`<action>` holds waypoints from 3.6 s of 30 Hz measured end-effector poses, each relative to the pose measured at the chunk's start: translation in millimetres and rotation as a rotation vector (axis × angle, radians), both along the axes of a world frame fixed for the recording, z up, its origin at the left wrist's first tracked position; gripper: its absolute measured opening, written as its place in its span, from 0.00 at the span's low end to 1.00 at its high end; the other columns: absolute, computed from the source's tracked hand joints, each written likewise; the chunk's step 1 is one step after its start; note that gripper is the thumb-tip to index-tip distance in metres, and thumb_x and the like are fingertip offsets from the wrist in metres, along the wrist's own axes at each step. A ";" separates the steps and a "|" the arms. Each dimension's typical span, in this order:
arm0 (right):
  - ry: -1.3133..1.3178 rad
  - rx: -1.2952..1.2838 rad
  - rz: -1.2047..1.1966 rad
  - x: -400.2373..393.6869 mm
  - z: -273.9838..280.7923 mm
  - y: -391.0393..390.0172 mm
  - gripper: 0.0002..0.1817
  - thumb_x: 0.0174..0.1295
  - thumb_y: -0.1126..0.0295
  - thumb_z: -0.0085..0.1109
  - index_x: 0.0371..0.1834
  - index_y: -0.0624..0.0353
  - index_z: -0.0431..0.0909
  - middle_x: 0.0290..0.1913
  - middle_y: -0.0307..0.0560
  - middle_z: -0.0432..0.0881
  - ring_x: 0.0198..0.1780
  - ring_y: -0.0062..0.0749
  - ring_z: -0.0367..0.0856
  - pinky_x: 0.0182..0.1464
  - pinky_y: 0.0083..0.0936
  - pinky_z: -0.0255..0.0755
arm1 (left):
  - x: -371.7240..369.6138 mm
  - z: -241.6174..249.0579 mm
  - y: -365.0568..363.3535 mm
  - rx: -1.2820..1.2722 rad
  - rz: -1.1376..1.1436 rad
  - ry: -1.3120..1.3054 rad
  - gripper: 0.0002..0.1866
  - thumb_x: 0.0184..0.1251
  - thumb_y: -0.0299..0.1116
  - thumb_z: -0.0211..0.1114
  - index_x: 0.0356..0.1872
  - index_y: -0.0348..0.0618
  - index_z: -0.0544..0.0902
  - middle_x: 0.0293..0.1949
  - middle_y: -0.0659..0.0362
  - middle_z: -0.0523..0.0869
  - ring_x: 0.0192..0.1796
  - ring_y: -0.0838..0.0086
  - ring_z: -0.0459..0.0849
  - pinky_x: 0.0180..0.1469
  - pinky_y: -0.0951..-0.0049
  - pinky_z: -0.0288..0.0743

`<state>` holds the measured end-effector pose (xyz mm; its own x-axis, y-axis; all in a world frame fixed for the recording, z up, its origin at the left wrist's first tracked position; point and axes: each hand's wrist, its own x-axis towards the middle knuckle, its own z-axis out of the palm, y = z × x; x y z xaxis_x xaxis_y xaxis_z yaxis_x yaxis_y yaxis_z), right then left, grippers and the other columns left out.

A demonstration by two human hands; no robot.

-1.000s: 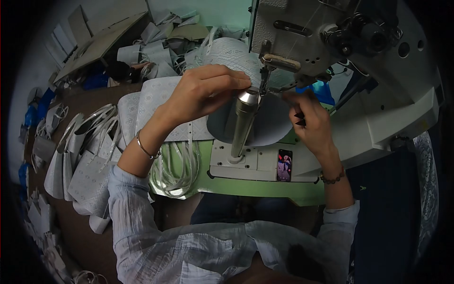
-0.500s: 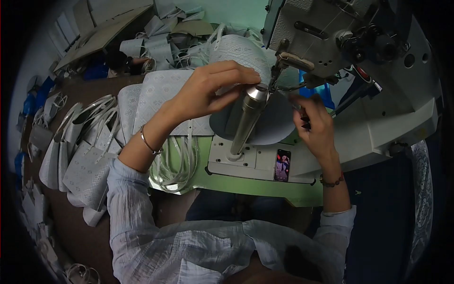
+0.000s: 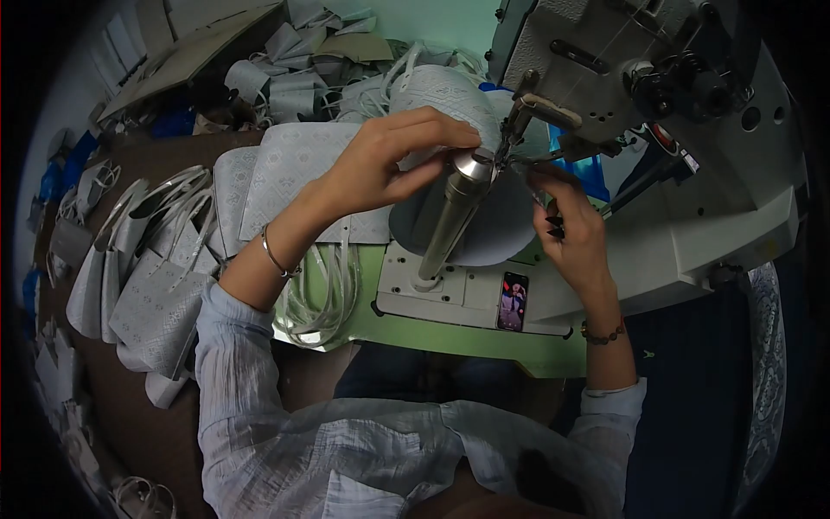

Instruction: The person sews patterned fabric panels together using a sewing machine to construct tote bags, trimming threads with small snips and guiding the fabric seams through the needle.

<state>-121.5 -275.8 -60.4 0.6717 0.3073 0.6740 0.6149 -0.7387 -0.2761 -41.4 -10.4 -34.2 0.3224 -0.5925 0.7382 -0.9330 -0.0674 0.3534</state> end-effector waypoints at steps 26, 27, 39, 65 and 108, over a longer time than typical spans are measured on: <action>0.192 0.043 0.000 9.8 -48.6 10.0 0.25 0.59 0.83 0.53 0.62 0.58 0.71 0.57 0.49 0.76 0.44 0.34 0.82 0.34 0.23 0.76 | 14.1 -102.7 -24.6 -0.201 0.190 -0.031 0.24 0.59 0.21 0.59 0.60 0.44 0.75 0.64 0.57 0.76 0.65 0.61 0.74 0.64 0.58 0.66; 0.228 0.067 -0.013 10.7 -50.8 10.7 0.25 0.59 0.84 0.52 0.62 0.58 0.70 0.57 0.49 0.76 0.45 0.35 0.81 0.35 0.23 0.75 | 14.3 -104.0 -25.0 -0.208 0.203 -0.013 0.25 0.59 0.20 0.58 0.61 0.45 0.75 0.64 0.57 0.76 0.65 0.62 0.74 0.65 0.57 0.65; 0.167 0.074 0.006 -13.1 -57.0 11.0 0.23 0.62 0.84 0.50 0.61 0.59 0.71 0.56 0.46 0.78 0.31 0.25 0.73 0.33 0.20 0.70 | -2.7 -150.1 69.8 -0.066 0.529 0.095 0.22 0.69 0.28 0.54 0.64 0.44 0.73 0.64 0.50 0.74 0.68 0.55 0.69 0.70 0.59 0.60; 0.556 0.022 0.132 -77.2 -77.0 10.5 0.16 0.55 0.83 0.58 0.49 0.60 0.77 0.40 0.49 0.80 0.42 0.43 0.83 0.43 0.32 0.77 | -40.9 -126.0 220.5 0.005 0.999 -0.283 0.22 0.61 0.16 0.56 0.55 0.48 0.80 0.46 0.53 0.81 0.39 0.57 0.82 0.39 0.65 0.75; 0.761 0.725 0.279 -68.1 -23.3 62.2 0.18 0.70 0.62 0.54 0.58 0.60 0.74 0.22 0.25 0.65 0.18 0.07 0.52 0.18 0.12 0.43 | -118.5 -3.9 196.3 -0.290 0.436 0.396 0.18 0.80 0.38 0.48 0.56 0.37 0.79 0.37 0.64 0.85 0.37 0.87 0.80 0.40 0.85 0.75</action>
